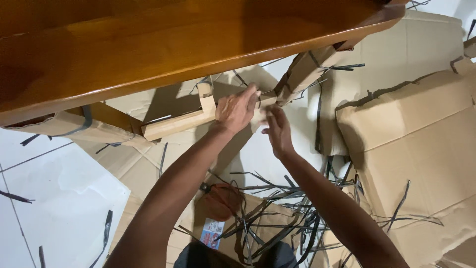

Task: Unpack a wooden chair by cutting plastic ties with scissors and removing cardboard packaging

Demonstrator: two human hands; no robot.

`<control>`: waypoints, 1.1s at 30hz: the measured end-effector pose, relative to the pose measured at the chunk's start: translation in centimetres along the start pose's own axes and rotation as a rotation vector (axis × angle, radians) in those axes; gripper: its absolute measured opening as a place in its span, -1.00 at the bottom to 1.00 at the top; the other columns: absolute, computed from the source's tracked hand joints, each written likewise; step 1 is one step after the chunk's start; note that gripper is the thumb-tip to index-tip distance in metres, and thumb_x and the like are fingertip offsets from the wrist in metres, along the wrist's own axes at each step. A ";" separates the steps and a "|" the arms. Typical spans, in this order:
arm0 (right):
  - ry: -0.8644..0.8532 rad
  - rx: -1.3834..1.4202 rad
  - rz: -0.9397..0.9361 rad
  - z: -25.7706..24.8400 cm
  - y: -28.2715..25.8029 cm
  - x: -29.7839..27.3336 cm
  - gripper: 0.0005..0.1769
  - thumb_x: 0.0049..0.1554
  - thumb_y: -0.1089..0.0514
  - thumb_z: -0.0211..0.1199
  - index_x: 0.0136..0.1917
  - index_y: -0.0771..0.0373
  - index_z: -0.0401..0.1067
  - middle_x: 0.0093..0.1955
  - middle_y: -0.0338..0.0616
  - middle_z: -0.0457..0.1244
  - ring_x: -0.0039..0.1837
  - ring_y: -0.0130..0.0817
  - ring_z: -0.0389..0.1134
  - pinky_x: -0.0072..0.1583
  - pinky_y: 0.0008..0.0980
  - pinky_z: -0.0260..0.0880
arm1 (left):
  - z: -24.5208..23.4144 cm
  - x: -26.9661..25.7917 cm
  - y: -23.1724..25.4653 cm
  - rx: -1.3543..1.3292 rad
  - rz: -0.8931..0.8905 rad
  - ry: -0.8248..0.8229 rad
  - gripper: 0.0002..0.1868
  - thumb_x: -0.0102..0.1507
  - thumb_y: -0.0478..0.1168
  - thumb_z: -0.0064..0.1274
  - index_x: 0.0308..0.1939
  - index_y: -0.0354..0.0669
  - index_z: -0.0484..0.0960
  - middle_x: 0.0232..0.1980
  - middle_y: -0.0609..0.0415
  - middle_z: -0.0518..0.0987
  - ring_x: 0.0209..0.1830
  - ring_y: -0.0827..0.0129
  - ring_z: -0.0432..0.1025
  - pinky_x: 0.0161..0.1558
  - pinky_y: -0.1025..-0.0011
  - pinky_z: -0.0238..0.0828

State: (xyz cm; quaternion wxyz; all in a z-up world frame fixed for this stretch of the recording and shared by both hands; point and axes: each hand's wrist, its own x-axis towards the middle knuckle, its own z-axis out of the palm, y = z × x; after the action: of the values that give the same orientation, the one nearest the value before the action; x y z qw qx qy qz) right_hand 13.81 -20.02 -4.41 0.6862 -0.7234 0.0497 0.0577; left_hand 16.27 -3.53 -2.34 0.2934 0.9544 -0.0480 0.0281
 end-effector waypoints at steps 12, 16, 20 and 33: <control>-0.391 -0.742 -0.564 0.8 6.7 6.3 -0.93 0.17 0.06 0.37 -0.06 0.03 0.60 -0.18 -0.12 0.42 -0.02 -0.08 0.47 0.04 -0.22 0.46 | -1.7 0.8 1.2 -0.146 -0.154 -0.056 -0.79 0.45 0.07 -0.36 -0.10 0.19 0.37 -0.36 -0.17 0.65 -0.16 -0.20 0.61 -0.03 -0.18 0.46; -0.331 0.089 0.080 0.1 8.7 5.9 -0.80 0.20 0.34 0.27 0.07 0.27 0.32 -0.02 -0.13 0.26 0.00 -0.21 0.36 -0.07 -0.36 0.49 | -0.6 0.8 0.8 -0.200 -0.214 -0.034 -0.73 0.41 0.19 -0.33 -0.12 0.26 0.42 -0.34 -0.13 0.67 -0.13 -0.22 0.59 0.00 -0.17 0.46; -0.264 0.010 0.137 0.1 3.9 1.7 -0.60 0.40 -0.08 -0.01 0.17 0.30 0.36 -0.07 -0.03 0.28 -0.02 -0.26 0.34 -0.06 -0.33 0.35 | -1.4 0.5 1.5 -0.355 -0.225 0.058 -0.71 0.40 0.18 -0.27 -0.18 0.22 0.47 -0.28 -0.12 0.67 -0.11 -0.23 0.58 0.03 -0.17 0.44; -0.125 -0.039 0.114 0.3 -0.2 -0.9 -0.76 0.30 0.06 0.12 0.02 0.30 0.38 -0.28 -0.19 0.12 -0.22 -0.45 0.14 -0.21 -0.49 0.25 | -0.4 0.5 0.8 -1.282 0.047 0.155 -0.86 0.40 -0.21 0.02 -0.25 -0.10 0.59 -0.27 0.12 0.67 -0.14 0.61 0.42 0.07 0.34 0.52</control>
State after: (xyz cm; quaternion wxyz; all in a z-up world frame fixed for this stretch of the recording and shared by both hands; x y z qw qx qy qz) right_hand 12.93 -19.70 -4.12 0.6692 -0.7278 0.0470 0.1426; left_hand 16.69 -3.98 -1.58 0.8073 0.5835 -0.0546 0.0690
